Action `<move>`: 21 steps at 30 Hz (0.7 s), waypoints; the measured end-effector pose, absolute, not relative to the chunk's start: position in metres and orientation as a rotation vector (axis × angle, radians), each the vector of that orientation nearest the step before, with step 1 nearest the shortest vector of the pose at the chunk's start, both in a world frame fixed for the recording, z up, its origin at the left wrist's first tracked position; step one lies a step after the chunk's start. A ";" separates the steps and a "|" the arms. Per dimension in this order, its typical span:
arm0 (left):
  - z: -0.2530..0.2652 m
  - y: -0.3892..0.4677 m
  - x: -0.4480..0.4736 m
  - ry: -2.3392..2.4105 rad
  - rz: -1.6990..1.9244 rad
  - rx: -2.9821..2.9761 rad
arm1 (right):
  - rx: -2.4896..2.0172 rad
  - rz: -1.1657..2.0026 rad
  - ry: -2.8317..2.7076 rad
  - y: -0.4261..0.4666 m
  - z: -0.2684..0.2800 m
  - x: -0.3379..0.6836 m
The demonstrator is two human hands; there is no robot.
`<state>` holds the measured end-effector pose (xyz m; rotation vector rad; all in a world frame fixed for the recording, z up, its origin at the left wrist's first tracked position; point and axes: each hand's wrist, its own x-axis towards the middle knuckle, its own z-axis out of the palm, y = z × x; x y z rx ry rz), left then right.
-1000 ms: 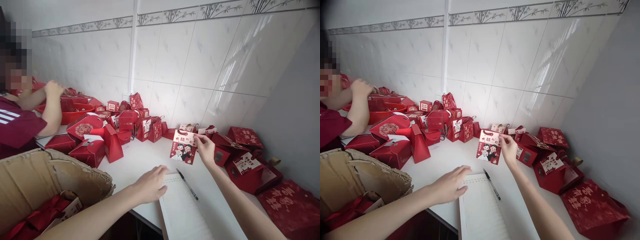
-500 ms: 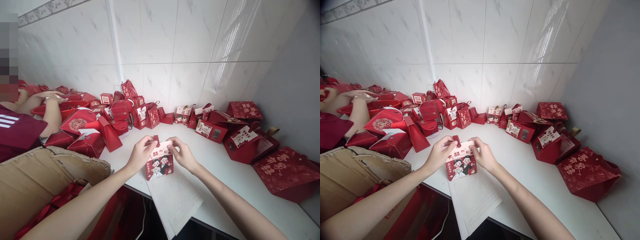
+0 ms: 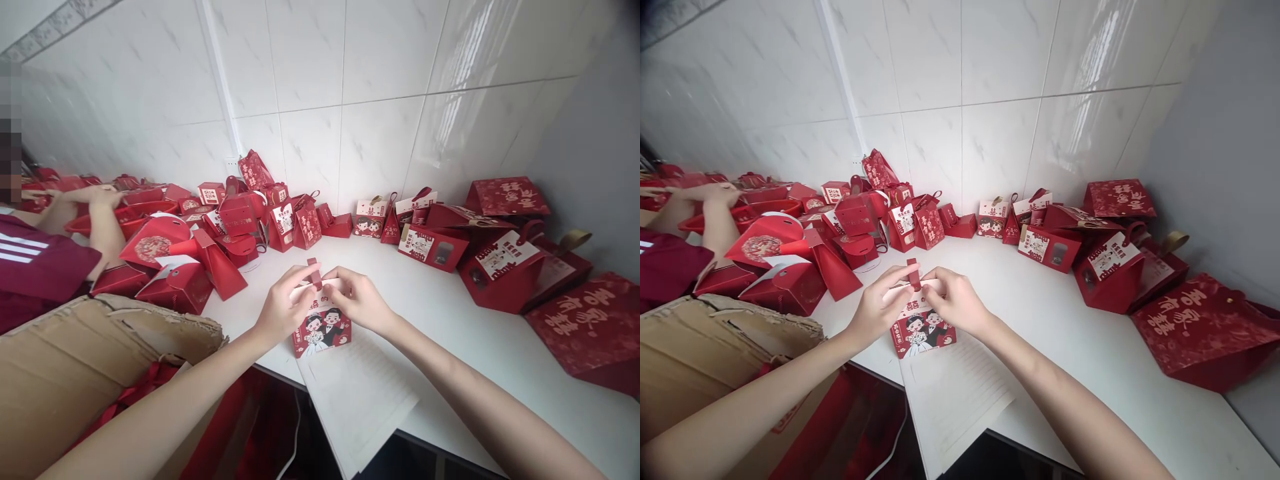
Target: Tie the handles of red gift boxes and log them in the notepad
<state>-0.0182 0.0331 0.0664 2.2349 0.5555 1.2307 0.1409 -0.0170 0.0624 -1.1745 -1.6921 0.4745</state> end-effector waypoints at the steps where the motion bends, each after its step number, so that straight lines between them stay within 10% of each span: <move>1: 0.066 0.033 -0.019 0.527 1.238 2.270 | -1.165 0.449 -1.701 -0.017 0.062 0.141; 21: 0.065 0.035 -0.019 0.558 1.227 2.337 | -1.076 0.237 -1.731 -0.016 0.055 0.136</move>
